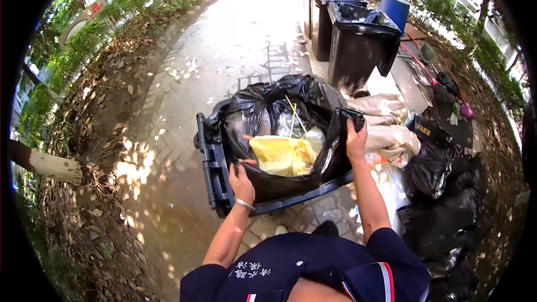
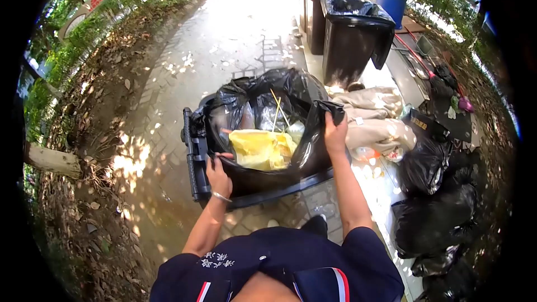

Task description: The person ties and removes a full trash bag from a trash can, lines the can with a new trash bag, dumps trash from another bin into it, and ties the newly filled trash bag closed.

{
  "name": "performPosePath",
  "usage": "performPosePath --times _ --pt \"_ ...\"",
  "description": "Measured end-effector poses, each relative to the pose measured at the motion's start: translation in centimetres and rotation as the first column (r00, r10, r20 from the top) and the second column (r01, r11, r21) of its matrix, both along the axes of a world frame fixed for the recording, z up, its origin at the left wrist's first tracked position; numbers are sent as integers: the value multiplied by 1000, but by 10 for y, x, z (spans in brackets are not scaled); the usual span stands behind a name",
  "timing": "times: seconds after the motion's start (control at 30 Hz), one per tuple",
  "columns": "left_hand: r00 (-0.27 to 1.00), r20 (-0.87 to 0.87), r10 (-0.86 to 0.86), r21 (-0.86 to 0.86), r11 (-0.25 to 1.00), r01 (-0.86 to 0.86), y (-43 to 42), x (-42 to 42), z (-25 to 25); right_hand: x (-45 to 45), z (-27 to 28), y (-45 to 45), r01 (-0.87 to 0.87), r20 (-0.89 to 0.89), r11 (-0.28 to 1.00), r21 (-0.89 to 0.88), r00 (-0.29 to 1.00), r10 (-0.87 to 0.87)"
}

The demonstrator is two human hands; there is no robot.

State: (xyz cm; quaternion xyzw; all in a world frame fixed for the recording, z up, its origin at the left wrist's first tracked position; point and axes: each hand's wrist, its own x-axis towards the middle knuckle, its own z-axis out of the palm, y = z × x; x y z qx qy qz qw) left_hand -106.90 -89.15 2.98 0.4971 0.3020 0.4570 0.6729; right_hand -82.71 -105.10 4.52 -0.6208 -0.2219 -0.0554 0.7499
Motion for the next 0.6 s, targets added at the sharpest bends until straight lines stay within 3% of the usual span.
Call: performPosePath --times 0.03,0.07,0.1,0.13,0.17,0.23,0.27,0.3,0.4,0.5,0.53,0.57,0.6 --pt "997 75 -36 -90 995 42 0 5 2 -15 4 6 63 -54 993 -98 996 -68" --pt "996 44 -83 26 996 82 -3 11 -7 -37 11 16 190 96 913 -361 981 -166" --pt "992 8 -127 138 983 124 -7 17 -15 -61 21 25 181 288 888 -424 956 -58" --pt "988 -88 -127 302 942 148 -12 23 -16 -67 9 39 25 333 959 -282 940 74" --pt "989 -69 -128 304 942 143 -20 29 -7 -75 5 45 -81 222 956 -281 964 147" --pt "960 -236 -151 534 805 258 -20 38 -19 -79 11 60 -157 309 913 -376 908 283" --pt "928 -345 -138 566 758 323 -22 44 -13 -78 11 64 -263 303 840 -474 847 436" --pt "885 -451 -116 584 712 391 -25 50 -8 -75 9 67 -356 278 742 -568 766 580" --pt "836 -543 -76 556 713 426 -21 69 -29 -67 8 73 -504 270 498 -706 459 847" --pt "872 -482 -87 638 646 418 -17 80 -38 -55 30 76 -467 419 443 -765 162 894" --pt "886 -461 -55 609 707 360 -22 82 -49 -45 43 75 -494 291 293 -819 83 953" --pt "884 -468 15 602 737 306 -25 88 -45 -31 41 78 -505 293 285 -815 66 954" --pt "790 -604 106 542 781 310 -20 98 -48 -14 38 81 -629 343 378 -680 183 921"
